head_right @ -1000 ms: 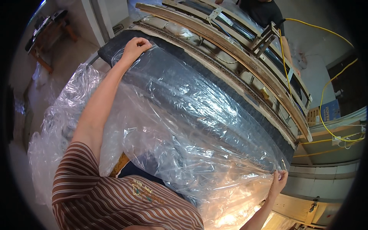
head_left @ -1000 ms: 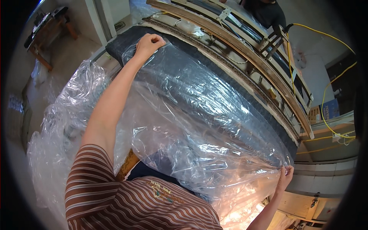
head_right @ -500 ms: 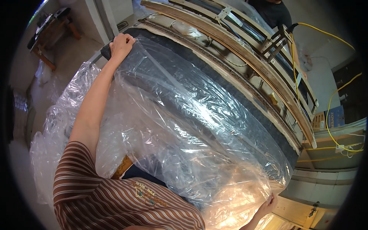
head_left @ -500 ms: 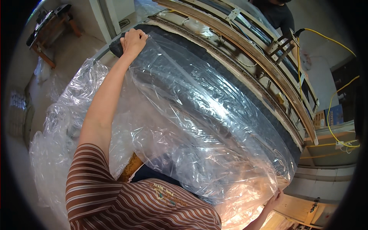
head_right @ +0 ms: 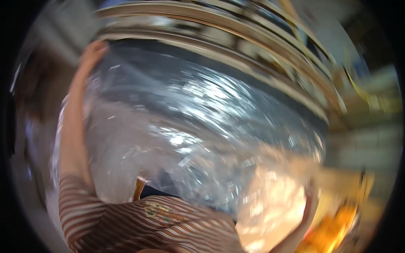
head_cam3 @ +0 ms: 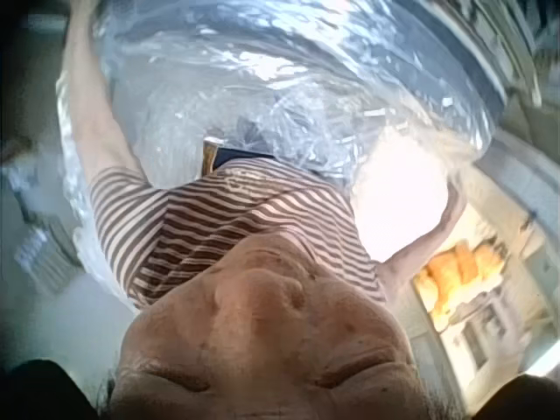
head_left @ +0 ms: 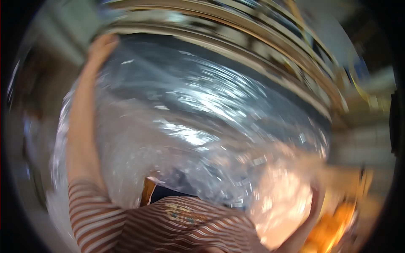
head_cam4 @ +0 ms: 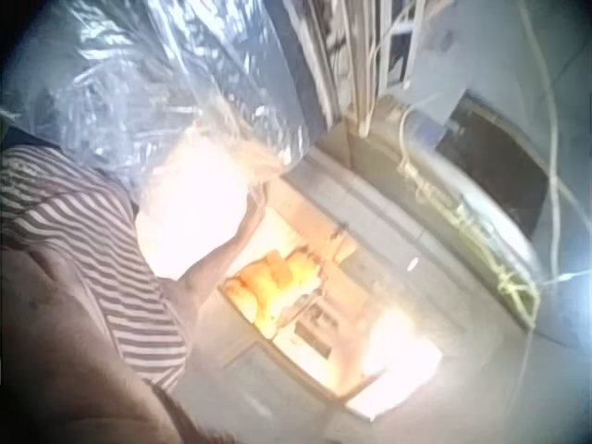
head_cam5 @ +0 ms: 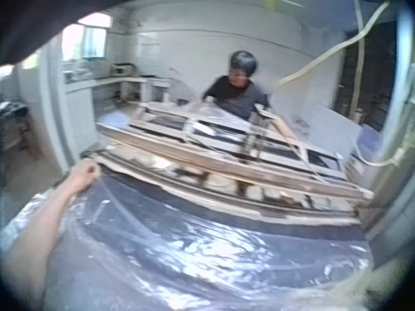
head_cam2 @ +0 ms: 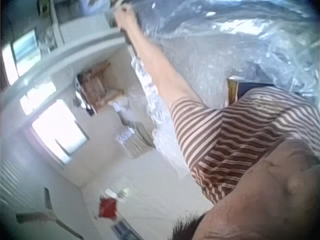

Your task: The person wraps a large curved upholstered furniture piece with a clear plastic sheet. They repeatedly pull, smooth, and tuck the plastic around the object's edges and surface, adjusting coverage by hand throughout the clip.

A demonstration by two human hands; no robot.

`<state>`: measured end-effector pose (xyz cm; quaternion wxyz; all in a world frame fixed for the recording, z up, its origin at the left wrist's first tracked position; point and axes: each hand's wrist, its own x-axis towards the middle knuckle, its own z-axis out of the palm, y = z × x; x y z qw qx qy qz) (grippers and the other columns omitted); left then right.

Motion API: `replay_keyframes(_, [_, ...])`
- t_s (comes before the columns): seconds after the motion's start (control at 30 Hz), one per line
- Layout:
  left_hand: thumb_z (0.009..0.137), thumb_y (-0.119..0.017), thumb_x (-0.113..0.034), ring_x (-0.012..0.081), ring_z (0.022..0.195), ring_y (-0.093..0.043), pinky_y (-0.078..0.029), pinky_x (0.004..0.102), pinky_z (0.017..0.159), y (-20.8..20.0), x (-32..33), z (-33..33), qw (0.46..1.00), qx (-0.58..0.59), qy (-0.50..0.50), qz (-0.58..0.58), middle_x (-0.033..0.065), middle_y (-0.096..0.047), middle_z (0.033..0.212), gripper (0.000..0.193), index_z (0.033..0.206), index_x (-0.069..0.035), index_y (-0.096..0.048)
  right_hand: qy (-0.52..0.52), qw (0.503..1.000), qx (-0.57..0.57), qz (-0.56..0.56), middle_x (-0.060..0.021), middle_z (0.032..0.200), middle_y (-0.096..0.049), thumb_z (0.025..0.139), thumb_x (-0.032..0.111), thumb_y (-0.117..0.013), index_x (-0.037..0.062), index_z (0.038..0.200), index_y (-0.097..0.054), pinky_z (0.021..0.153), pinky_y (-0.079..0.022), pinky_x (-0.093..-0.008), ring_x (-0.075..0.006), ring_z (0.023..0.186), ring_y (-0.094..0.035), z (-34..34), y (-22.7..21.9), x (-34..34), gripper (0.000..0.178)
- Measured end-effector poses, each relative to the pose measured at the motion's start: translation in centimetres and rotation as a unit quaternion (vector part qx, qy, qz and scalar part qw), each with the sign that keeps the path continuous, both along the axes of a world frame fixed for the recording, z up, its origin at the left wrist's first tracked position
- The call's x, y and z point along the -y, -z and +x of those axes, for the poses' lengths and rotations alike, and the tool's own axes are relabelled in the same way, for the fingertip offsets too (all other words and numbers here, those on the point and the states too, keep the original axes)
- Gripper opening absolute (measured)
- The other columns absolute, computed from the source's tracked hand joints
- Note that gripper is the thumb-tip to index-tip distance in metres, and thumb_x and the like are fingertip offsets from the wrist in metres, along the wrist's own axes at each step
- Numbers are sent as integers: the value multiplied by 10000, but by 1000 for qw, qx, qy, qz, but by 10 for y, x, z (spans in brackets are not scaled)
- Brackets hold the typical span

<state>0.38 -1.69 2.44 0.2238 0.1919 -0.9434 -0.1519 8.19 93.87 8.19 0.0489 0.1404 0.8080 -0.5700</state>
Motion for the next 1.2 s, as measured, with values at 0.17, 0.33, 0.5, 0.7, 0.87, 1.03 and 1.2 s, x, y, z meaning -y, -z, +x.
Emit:
replay_keyframes(0.17, [951, -490, -339, 299, 1060, -572, -416, 344, 930, 59, 74, 11, 999, -39, -6, -18, 178, -607, 1132, 412, 1152, 11, -574, 37, 986, -79, -141, 64, 857, -563, 916, 253, -568, 92, 1097, -617, 619, -398, -195, -31, 752, -495, -84, -19, 11, 248])
replay_keyframes(0.33, [971, -487, -324, 257, 1014, -560, -406, 325, 912, 66, 90, 3, 998, -33, 43, -24, 155, -601, 1086, 390, 1153, 13, -564, 41, 901, -297, 314, -61, 786, -612, 852, 242, -617, 44, 929, -646, 676, -453, -266, -150, 723, -573, -150, 8, 22, 214])
replay_keyframes(0.5, [958, -516, -369, 234, 1022, -559, -399, 313, 925, 44, 73, 26, 998, -31, -32, 51, 125, -605, 1122, 429, 1160, 4, -578, 35, 888, -276, 367, -108, 851, -648, 790, 254, -652, 64, 878, -675, 733, -478, -337, -262, 797, -627, -204, 24, 21, 211])
replay_keyframes(0.7, [948, -543, -381, 192, 1051, -535, -405, 303, 919, -12, 97, 116, 982, -71, -61, 167, 73, -591, 1136, 459, 1164, 23, -568, 11, 922, -200, 330, -97, 875, -645, 747, 287, -683, 73, 825, -677, 731, -478, -350, -253, 827, -627, -224, 30, 24, 227])
replay_keyframes(0.87, [952, -553, -346, 73, 822, -502, -407, 223, 728, -45, 38, 167, 933, -85, -60, 345, -15, -573, 954, 352, 1161, -65, -583, -65, 949, -152, 269, -27, 806, -608, 737, 218, -739, 42, 850, -619, 690, -447, -288, -133, 765, -549, -229, 23, 5, 241])
replay_keyframes(1.03, [935, -588, -349, -18, 567, -296, -226, 159, 494, -27, 58, 219, 917, -35, -83, 389, -117, -432, 720, 258, 1115, -165, -597, -225, 942, -21, 250, 15, 799, -607, 746, 189, -767, 48, 857, -606, 697, -431, -253, -87, 767, -528, -261, 8, -8, 241])
replay_keyframes(1.2, [929, -603, -315, 46, 746, -500, -393, 194, 641, -8, 100, 219, 894, -59, -90, 435, -52, -552, 862, 279, 1122, -114, -583, -277, 929, -56, 241, 27, 837, -646, 812, 148, -693, 56, 843, -670, 746, -440, -247, -75, 785, -552, -266, -25, 1, 100])
